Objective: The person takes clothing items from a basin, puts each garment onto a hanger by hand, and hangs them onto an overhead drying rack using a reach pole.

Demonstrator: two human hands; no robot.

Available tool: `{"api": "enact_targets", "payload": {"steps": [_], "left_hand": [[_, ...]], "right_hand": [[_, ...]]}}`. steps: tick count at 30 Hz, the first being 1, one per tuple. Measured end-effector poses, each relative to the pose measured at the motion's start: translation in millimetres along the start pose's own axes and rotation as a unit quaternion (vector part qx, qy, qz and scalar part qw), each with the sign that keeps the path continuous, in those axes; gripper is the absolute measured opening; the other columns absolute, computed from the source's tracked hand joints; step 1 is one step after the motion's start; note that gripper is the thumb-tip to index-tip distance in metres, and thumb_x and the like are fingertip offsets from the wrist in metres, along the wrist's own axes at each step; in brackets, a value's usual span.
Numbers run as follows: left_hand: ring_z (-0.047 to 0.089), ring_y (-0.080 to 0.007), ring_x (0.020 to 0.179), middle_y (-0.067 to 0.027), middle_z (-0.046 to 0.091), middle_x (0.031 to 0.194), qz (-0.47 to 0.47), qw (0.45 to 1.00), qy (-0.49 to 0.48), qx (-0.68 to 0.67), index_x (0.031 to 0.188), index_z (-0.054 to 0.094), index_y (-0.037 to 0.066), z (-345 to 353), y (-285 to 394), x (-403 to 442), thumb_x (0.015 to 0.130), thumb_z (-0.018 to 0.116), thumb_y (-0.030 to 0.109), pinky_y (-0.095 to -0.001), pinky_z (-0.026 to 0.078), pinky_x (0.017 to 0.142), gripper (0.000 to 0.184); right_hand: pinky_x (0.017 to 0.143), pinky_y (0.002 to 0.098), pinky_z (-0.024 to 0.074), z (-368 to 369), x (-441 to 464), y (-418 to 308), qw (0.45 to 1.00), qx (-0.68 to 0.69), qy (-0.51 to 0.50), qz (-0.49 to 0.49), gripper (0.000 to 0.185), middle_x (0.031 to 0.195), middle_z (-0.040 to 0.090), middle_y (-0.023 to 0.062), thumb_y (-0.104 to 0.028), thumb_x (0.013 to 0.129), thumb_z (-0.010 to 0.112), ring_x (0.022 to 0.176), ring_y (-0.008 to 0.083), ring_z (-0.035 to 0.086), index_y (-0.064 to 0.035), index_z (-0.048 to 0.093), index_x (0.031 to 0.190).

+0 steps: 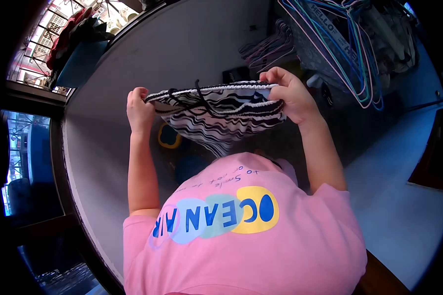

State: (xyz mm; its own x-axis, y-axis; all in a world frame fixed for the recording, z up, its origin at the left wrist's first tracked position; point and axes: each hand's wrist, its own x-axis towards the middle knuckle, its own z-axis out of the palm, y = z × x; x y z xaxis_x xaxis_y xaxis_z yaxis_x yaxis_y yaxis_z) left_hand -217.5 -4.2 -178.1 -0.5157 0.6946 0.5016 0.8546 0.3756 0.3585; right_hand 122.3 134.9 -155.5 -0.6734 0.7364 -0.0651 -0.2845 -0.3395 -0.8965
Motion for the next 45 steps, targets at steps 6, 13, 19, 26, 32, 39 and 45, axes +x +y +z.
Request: {"api": "enact_targets", "payload": {"steps": [6,13,19,26,32,39,45], "left_hand": [[0.061,-0.0186,0.078,-0.0093,0.062,0.089,-0.304,0.713,-0.135,-0.617,0.101,0.057,-0.002,13.0,-2.5,15.9,0.083,0.048,0.0,-0.0297,0.051,0.069,0.02],[0.059,-0.0124,0.077,-0.0044,0.059,0.089,-0.064,0.724,-0.038,-0.685,0.104,0.05,0.005,-63.5,112.8,-15.8,0.082,0.057,-0.001,-0.0249,0.049,0.067,0.024],[0.056,-0.0114,0.066,-0.0058,0.056,0.081,-0.3,0.751,-0.125,-0.576,0.096,0.045,0.002,39.6,32.4,-18.0,0.083,0.058,-0.001,-0.024,0.047,0.056,0.018],[0.054,-0.0107,0.068,-0.0062,0.054,0.082,-0.287,0.777,-0.237,-0.508,0.105,0.045,0.002,-22.5,36.0,-10.2,0.079,0.054,-0.002,-0.0244,0.046,0.057,0.028],[0.047,-0.0056,0.07,-0.0007,0.05,0.08,-0.166,0.844,-0.134,-0.492,0.096,0.047,0.001,-26.5,50.6,-29.5,0.078,0.055,-0.003,-0.019,0.039,0.061,0.021],[0.048,-0.0071,0.069,-0.0021,0.052,0.078,-0.131,0.883,-0.124,-0.434,0.096,0.048,0.0,-20.9,51.1,-38.5,0.077,0.059,0.0,-0.02,0.039,0.062,0.022],[0.05,-0.0073,0.071,-0.0028,0.054,0.08,-0.159,0.861,-0.109,-0.471,0.099,0.048,0.002,-29.4,38.7,-40.0,0.077,0.059,-0.002,-0.0207,0.042,0.065,0.025]], "right_hand": [[0.076,0.0215,0.0431,-37.0,-16.3,3.6,0.953,-0.266,0.067,-0.128,0.023,0.095,0.054,0.0051,0.013,0.067,0.046,0.088,0.0106,0.054,-0.003,0.049,0.083],[0.072,0.0329,0.0474,-19.9,-40.3,33.0,0.735,-0.471,0.076,-0.482,0.019,0.086,0.057,0.0142,0.006,0.072,0.055,0.079,0.0283,0.059,-0.003,0.053,0.089],[0.065,0.0288,0.0467,-55.9,19.2,79.5,0.846,-0.413,0.218,-0.258,0.015,0.08,0.057,0.0113,0.009,0.07,0.057,0.07,0.0226,0.059,0.0011,0.058,0.082],[0.068,0.0311,0.0484,-40.9,17.1,46.7,0.837,-0.498,0.093,-0.206,0.01,0.08,0.062,0.0125,0.001,0.072,0.061,0.074,0.0234,0.062,-0.0002,0.062,0.082],[0.059,0.0245,0.0463,-8.4,-24.0,-109.3,0.599,-0.517,0.31,-0.527,0.014,0.081,0.06,0.0061,0.0,0.074,0.068,0.067,0.0142,0.058,-0.0033,0.063,0.087],[0.068,0.0406,0.0485,-85.9,10.9,-143.3,0.492,-0.746,0.419,-0.16,0.024,0.084,0.064,0.0087,-0.027,0.077,0.067,0.079,0.0302,0.062,-0.006,0.063,0.089],[0.068,0.0434,0.0489,-74.3,9.9,-148.2,0.529,-0.695,0.457,-0.166,0.019,0.083,0.062,0.0108,-0.022,0.073,0.071,0.081,0.0314,0.061,-0.0077,0.062,0.081]]}}
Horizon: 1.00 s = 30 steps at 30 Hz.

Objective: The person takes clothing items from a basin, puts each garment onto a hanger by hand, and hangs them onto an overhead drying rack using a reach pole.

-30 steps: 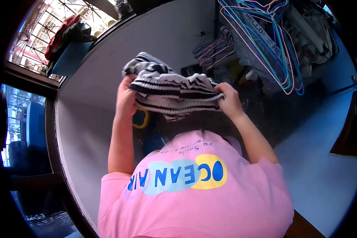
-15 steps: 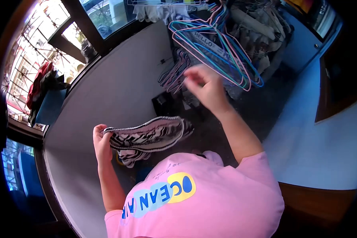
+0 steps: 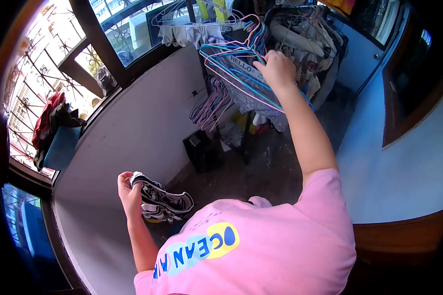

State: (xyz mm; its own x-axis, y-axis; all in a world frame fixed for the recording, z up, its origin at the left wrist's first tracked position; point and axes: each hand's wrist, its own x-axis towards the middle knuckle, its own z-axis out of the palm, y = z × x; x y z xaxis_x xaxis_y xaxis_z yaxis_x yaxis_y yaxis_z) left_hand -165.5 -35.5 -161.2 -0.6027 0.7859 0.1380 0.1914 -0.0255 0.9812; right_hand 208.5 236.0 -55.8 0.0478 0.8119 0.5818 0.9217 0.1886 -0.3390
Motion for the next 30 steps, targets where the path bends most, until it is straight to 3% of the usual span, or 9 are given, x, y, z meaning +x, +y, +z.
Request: {"api": "enact_targets", "payload": {"steps": [2,6,10,13,15,18,25,30], "left_hand": [[0.05,-0.0071,0.071,-0.0025,0.054,0.08,0.001,1.0,-0.011,0.002,0.099,0.048,0.002,-3.0,-5.8,0.4,0.077,0.058,-0.003,-0.0201,0.042,0.065,0.026],[0.05,-0.0069,0.071,-0.0018,0.053,0.079,-0.008,1.0,-0.02,-0.005,0.101,0.048,0.002,-3.2,-4.6,-5.9,0.076,0.058,-0.005,-0.0194,0.04,0.064,0.027],[0.051,-0.0071,0.072,-0.0021,0.054,0.081,-0.03,0.998,-0.021,-0.055,0.101,0.047,0.002,-10.3,-7.5,-10.3,0.078,0.058,-0.006,-0.0194,0.04,0.064,0.027],[0.051,-0.0069,0.072,-0.0021,0.054,0.081,-0.048,0.996,-0.011,-0.072,0.101,0.047,0.002,-11.5,-6.9,-12.8,0.079,0.058,-0.005,-0.0193,0.04,0.063,0.026],[0.051,-0.0067,0.071,-0.0019,0.054,0.08,-0.051,0.995,-0.021,-0.087,0.101,0.047,0.002,-11.2,-11.6,-11.4,0.079,0.058,-0.006,-0.0191,0.04,0.063,0.027],[0.05,-0.0067,0.071,-0.0017,0.053,0.08,-0.065,0.995,-0.039,-0.065,0.102,0.048,0.002,-7.7,-11.6,-9.1,0.077,0.057,-0.007,-0.0193,0.04,0.063,0.028],[0.049,-0.007,0.07,-0.0014,0.052,0.079,-0.059,0.996,-0.026,-0.062,0.101,0.048,0.002,-3.2,-13.7,-6.2,0.075,0.054,-0.008,-0.0201,0.04,0.062,0.029],[0.051,-0.0081,0.073,-0.0028,0.053,0.082,-0.048,0.998,-0.005,-0.044,0.101,0.048,0.002,-6.1,-13.0,-1.4,0.075,0.053,-0.008,-0.0208,0.042,0.065,0.028]], "right_hand": [[0.07,0.0426,0.0487,5.2,2.9,-4.6,0.988,-0.005,0.11,-0.105,0.021,0.087,0.059,0.0104,-0.018,0.072,0.072,0.087,0.0307,0.059,-0.0085,0.059,0.085],[0.07,0.0418,0.0487,25.2,19.4,-2.1,0.982,-0.102,0.094,-0.13,0.024,0.088,0.058,0.0081,-0.022,0.075,0.07,0.085,0.0304,0.058,-0.0105,0.057,0.092],[0.07,0.0435,0.0488,32.2,22.0,10.7,0.995,-0.05,0.028,-0.084,0.018,0.086,0.059,0.0128,-0.019,0.078,0.066,0.082,0.0328,0.059,-0.0074,0.058,0.089],[0.068,0.0447,0.0478,28.8,17.5,14.8,0.993,-0.024,0.044,-0.105,0.015,0.084,0.059,0.0146,-0.02,0.083,0.062,0.078,0.0345,0.059,-0.0046,0.062,0.082],[0.067,0.0454,0.0465,29.2,16.4,15.1,0.98,0.059,0.123,-0.142,0.02,0.083,0.058,0.0154,-0.02,0.085,0.058,0.08,0.035,0.059,-0.0033,0.064,0.076],[0.067,0.046,0.0457,24.0,21.8,8.4,0.973,0.048,0.173,-0.148,0.021,0.08,0.058,0.0166,-0.02,0.086,0.058,0.08,0.0361,0.058,-0.0026,0.063,0.076],[0.065,0.049,0.0447,2.4,44.8,-2.3,0.974,0.089,0.177,-0.11,0.031,0.077,0.059,0.0208,-0.024,0.091,0.049,0.076,0.041,0.057,-0.0009,0.057,0.072],[0.056,0.0445,0.0424,-8.0,3.4,-12.9,0.97,0.182,0.117,-0.114,0.033,0.065,0.057,0.0197,-0.026,0.089,0.055,0.065,0.0382,0.057,-0.0004,0.053,0.067]]}}
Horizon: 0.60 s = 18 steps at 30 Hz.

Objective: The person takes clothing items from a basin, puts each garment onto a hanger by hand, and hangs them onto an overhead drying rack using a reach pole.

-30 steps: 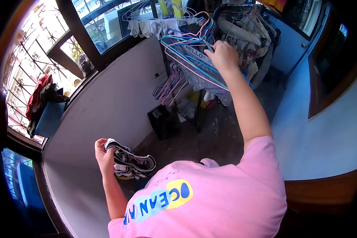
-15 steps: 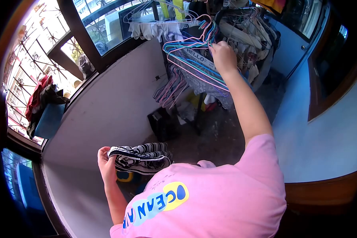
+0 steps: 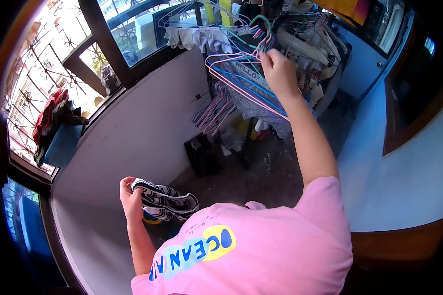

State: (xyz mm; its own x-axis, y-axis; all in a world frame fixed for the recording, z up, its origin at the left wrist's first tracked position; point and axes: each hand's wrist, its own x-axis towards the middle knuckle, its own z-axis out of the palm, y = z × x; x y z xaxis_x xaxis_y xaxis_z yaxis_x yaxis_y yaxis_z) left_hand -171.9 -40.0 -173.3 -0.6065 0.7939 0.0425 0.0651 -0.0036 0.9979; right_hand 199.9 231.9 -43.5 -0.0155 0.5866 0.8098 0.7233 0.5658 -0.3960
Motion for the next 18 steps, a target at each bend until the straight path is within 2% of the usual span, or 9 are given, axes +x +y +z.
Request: {"api": "enact_targets", "payload": {"steps": [3,4,7,9,10,12,14,17,18], "left_hand": [[0.054,-0.0136,0.081,-0.006,0.054,0.089,0.041,0.995,0.033,0.086,0.1,0.05,0.002,-2.2,-2.4,3.5,0.069,0.052,-0.006,-0.0248,0.044,0.075,0.032],[0.054,-0.0156,0.083,-0.0069,0.054,0.09,0.044,0.993,0.043,0.104,0.098,0.051,0.001,4.2,8.6,1.4,0.069,0.052,-0.004,-0.0264,0.044,0.078,0.03],[0.057,-0.0232,0.084,-0.0128,0.059,0.089,0.087,0.979,0.06,0.173,0.095,0.054,0.0,4.0,9.0,15.0,0.073,0.059,0.009,-0.0321,0.045,0.078,0.025],[0.057,-0.0158,0.083,-0.0109,0.06,0.089,0.091,0.956,0.097,0.26,0.096,0.055,-0.002,6.6,22.0,20.0,0.074,0.058,0.01,-0.0274,0.046,0.075,0.025],[0.057,-0.0162,0.081,-0.0115,0.06,0.088,0.087,0.951,0.113,0.276,0.095,0.055,-0.002,6.3,22.7,24.5,0.074,0.059,0.013,-0.0281,0.047,0.073,0.027],[0.058,-0.017,0.078,-0.0118,0.061,0.085,0.066,0.943,0.132,0.298,0.095,0.056,-0.003,6.7,25.8,29.8,0.074,0.062,0.019,-0.0293,0.048,0.07,0.031],[0.059,-0.0178,0.076,-0.0115,0.062,0.083,0.038,0.944,0.132,0.301,0.095,0.056,-0.003,7.4,27.6,32.0,0.075,0.063,0.023,-0.03,0.048,0.069,0.033],[0.059,-0.0361,0.082,-0.0227,0.058,0.091,0.093,0.918,0.119,0.366,0.097,0.053,-0.006,17.2,27.6,27.4,0.076,0.06,0.019,-0.0398,0.048,0.076,0.033],[0.057,-0.038,0.082,-0.0226,0.054,0.096,0.124,0.904,0.116,0.393,0.098,0.053,-0.005,25.3,31.1,20.0,0.076,0.06,0.018,-0.0413,0.048,0.076,0.033]], "right_hand": [[0.05,0.034,0.0391,-1.0,-37.6,-8.3,0.994,0.043,-0.099,0.021,0.036,0.057,0.052,0.0141,-0.028,0.08,0.069,0.051,0.026,0.052,-0.0006,0.051,0.066],[0.05,0.0311,0.0394,5.1,-51.8,-13.7,0.987,0.09,-0.111,0.075,0.036,0.056,0.05,0.0112,-0.029,0.077,0.072,0.05,0.0197,0.05,-0.0005,0.052,0.068],[0.053,0.0318,0.0409,35.0,-85.9,-20.1,0.972,0.146,-0.154,0.103,0.034,0.058,0.054,0.0124,-0.03,0.087,0.061,0.053,0.0196,0.052,-0.0004,0.056,0.071],[0.055,0.0323,0.0407,28.2,-110.6,-43.8,0.942,0.192,-0.253,0.106,0.035,0.059,0.055,0.0136,-0.028,0.092,0.054,0.053,0.0214,0.053,-0.0002,0.056,0.071],[0.053,0.0298,0.0383,23.2,-124.9,-55.5,0.927,0.234,-0.284,0.076,0.032,0.056,0.052,0.0089,-0.024,0.093,0.052,0.052,0.0162,0.05,-0.0005,0.056,0.071],[0.052,0.0235,0.0331,-6.3,-145.1,-85.7,0.847,0.293,-0.404,0.183,0.028,0.057,0.044,0.0,-0.017,0.093,0.051,0.055,0.005,0.041,-0.0006,0.056,0.071],[0.05,0.0238,0.0323,-16.3,-168.4,-97.8,0.827,0.357,-0.41,0.143,0.027,0.055,0.047,0.0011,-0.017,0.093,0.052,0.051,0.0055,0.041,0.0002,0.058,0.073],[0.051,0.0235,0.0361,-1.8,-189.4,-113.6,0.8,0.365,-0.454,0.143,0.027,0.057,0.053,0.0041,-0.017,0.093,0.052,0.051,0.0082,0.047,0.0019,0.06,0.076],[0.051,0.0243,0.0375,10.2,-197.6,-121.5,0.811,0.372,-0.434,0.127,0.025,0.057,0.055,0.0059,-0.016,0.093,0.052,0.051,0.0097,0.049,0.002,0.061,0.078]]}}
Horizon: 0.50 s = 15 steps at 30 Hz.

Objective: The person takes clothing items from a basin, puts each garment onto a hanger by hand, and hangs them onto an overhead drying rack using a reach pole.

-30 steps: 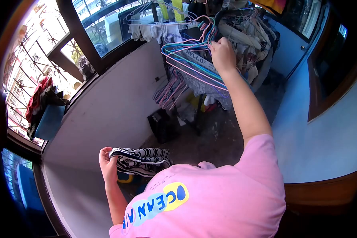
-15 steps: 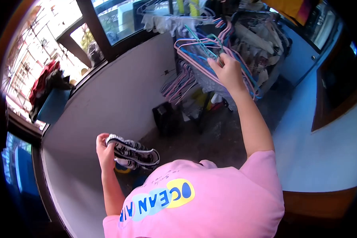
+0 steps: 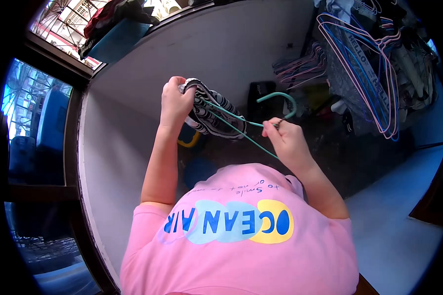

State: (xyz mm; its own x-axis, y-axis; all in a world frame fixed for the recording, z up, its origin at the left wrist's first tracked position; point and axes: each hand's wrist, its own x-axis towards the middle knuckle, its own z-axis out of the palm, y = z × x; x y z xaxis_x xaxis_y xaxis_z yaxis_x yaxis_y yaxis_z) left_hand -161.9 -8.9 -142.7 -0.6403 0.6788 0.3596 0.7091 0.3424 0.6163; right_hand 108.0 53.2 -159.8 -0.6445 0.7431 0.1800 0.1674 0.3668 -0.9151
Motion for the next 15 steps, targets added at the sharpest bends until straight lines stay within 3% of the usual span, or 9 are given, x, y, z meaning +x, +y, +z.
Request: {"api": "enact_targets", "payload": {"steps": [4,6,7,9,11,12,13,14,15], "left_hand": [[0.056,-0.0356,0.088,-0.0188,0.049,0.095,0.074,0.995,-0.058,0.026,0.092,0.058,-0.002,-5.3,45.2,-27.2,0.074,0.066,0.021,-0.0393,0.048,0.075,0.031],[0.053,-0.0323,0.092,-0.015,0.047,0.093,0.247,0.96,-0.002,0.131,0.089,0.061,0.0,-17.0,57.7,-30.7,0.072,0.069,0.024,-0.0369,0.047,0.073,0.031],[0.05,-0.0297,0.093,-0.0131,0.046,0.094,0.285,0.944,0.038,0.165,0.088,0.061,0.004,-28.4,65.0,-29.9,0.07,0.071,0.029,-0.0346,0.046,0.071,0.032],[0.049,-0.0298,0.093,-0.012,0.047,0.098,0.441,0.864,0.133,0.204,0.083,0.059,0.007,-38.9,62.2,-19.1,0.068,0.073,0.034,-0.0345,0.045,0.071,0.034],[0.053,-0.0243,0.082,-0.0079,0.052,0.09,0.496,0.836,0.15,0.181,0.079,0.057,0.01,-36.4,50.2,-5.4,0.069,0.073,0.035,-0.0314,0.044,0.062,0.032],[0.053,-0.022,0.072,-0.0058,0.052,0.082,0.475,0.862,0.099,0.146,0.078,0.058,0.01,-37.2,46.8,0.2,0.07,0.074,0.03,-0.0308,0.043,0.057,0.027],[0.053,-0.0198,0.063,-0.0037,0.053,0.074,0.453,0.883,0.048,0.111,0.077,0.059,0.01,-36.7,47.6,7.0,0.071,0.075,0.024,-0.0302,0.041,0.052,0.022],[0.047,-0.0185,0.048,-0.0032,0.05,0.061,0.491,0.865,0.092,0.043,0.078,0.059,0.008,-35.7,52.0,16.4,0.071,0.075,0.016,-0.029,0.037,0.046,0.019],[0.047,-0.0185,0.048,-0.0032,0.05,0.061,0.495,0.863,0.094,0.045,0.078,0.059,0.008,-40.0,54.9,19.2,0.071,0.075,0.016,-0.029,0.037,0.046,0.019]], "right_hand": [[0.05,0.0255,0.0377,36.9,30.3,-0.5,0.995,0.03,0.039,-0.087,0.024,0.058,0.055,0.0077,-0.015,0.092,0.053,0.051,0.0102,0.049,0.0014,0.059,0.074],[0.049,0.025,0.0371,29.1,44.0,-8.1,0.984,0.073,0.071,-0.146,0.024,0.058,0.053,0.0061,-0.014,0.092,0.054,0.051,0.0095,0.048,0.0011,0.058,0.073],[0.05,0.0242,0.0376,16.1,46.7,-16.9,0.99,0.063,0.042,-0.118,0.024,0.059,0.053,0.0058,-0.014,0.091,0.055,0.053,0.0089,0.048,0.0011,0.058,0.073],[0.051,0.024,0.0379,6.5,54.1,-22.1,0.984,0.094,0.016,-0.152,0.022,0.06,0.054,0.0052,-0.014,0.09,0.057,0.053,0.0081,0.046,0.0008,0.058,0.074],[0.05,0.0239,0.0374,3.9,67.2,-29.9,0.971,0.06,0.052,-0.225,0.021,0.06,0.054,0.0052,-0.015,0.09,0.059,0.051,0.0111,0.046,0.0016,0.058,0.078],[0.054,0.0264,0.04,-0.5,70.1,-40.2,0.971,-0.032,0.099,-0.217,0.015,0.066,0.055,0.004,-0.015,0.086,0.063,0.055,0.0176,0.05,-0.0008,0.058,0.082],[0.054,0.0264,0.04,-4.3,74.4,-41.7,0.97,-0.031,0.102,-0.219,0.015,0.066,0.055,0.004,-0.015,0.086,0.063,0.055,0.0176,0.05,-0.0008,0.058,0.082],[0.056,0.0281,0.0412,-7.9,79.8,-42.5,0.898,-0.127,0.248,-0.341,0.012,0.069,0.056,0.0035,-0.014,0.084,0.065,0.059,0.0204,0.052,-0.0032,0.058,0.083],[0.059,0.0299,0.0424,-8.8,73.2,-39.8,0.85,-0.166,0.282,-0.414,0.01,0.073,0.058,0.0029,-0.012,0.081,0.066,0.063,0.022,0.054,-0.0065,0.058,0.084]]}}
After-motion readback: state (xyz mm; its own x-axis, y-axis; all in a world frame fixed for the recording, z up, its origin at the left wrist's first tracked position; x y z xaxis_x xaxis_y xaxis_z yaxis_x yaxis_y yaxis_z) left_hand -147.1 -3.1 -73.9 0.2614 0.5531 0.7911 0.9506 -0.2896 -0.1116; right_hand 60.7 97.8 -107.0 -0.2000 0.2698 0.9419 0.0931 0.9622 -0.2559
